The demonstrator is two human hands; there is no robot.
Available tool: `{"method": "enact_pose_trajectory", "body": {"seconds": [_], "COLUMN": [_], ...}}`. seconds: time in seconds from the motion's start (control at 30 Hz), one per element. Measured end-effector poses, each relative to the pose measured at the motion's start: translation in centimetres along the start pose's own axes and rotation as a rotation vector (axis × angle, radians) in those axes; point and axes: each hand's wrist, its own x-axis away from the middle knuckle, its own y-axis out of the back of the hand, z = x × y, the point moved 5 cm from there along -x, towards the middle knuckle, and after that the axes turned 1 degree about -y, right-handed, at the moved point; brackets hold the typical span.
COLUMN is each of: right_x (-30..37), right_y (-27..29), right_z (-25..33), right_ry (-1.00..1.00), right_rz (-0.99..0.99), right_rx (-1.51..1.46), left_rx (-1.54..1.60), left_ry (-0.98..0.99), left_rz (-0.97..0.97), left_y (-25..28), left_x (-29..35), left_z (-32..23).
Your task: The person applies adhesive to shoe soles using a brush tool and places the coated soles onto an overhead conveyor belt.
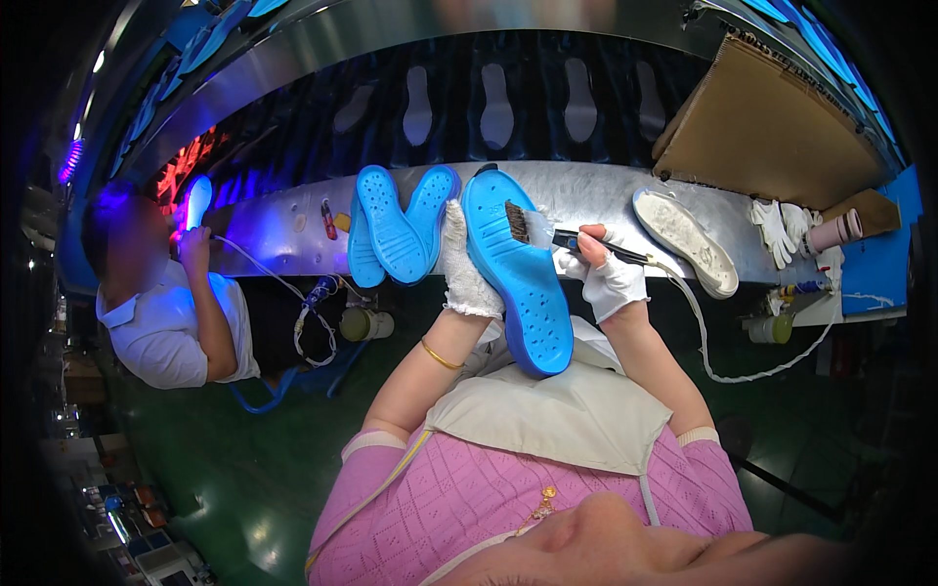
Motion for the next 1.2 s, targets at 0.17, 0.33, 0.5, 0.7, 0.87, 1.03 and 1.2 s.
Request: {"method": "enact_pose_trajectory", "body": {"seconds": [0.17,0.33,0.5,0.7,0.87,1.03,1.2], "right_x": [-0.1,0.2,1.1,-0.3,-1.8,-2.2,-2.6], "right_y": [0.3,-0.5,-3.1,-1.4,-1.1,-1.2,-1.8], "right_z": [0.1,0.5,2.2,2.7,2.5,2.7,3.3], "right_ry": [-0.005,0.085,0.691,0.315,0.169,0.245,0.249], "right_rz": [-0.015,-0.007,0.209,0.105,0.122,0.106,0.105], "right_rx": [0.006,0.257,0.898,0.468,0.274,0.385,0.262], "left_rx": [0.041,0.030,-0.059,0.134,0.089,-0.038,-0.119], "left_ry": [0.038,0.029,-0.009,0.040,0.067,-0.001,-0.006], "left_rz": [-0.001,-0.010,0.008,0.074,0.142,0.052,0.092], "left_y": [-0.1,0.1,-0.1,0.0,0.6,-0.7,-0.3], "left_x": [0.0,0.0,-0.3,-0.3,-0.3,0.2,0.1], "left_z": [0.3,0.2,-0.1,-0.1,0.6,1.3,1.9]}}
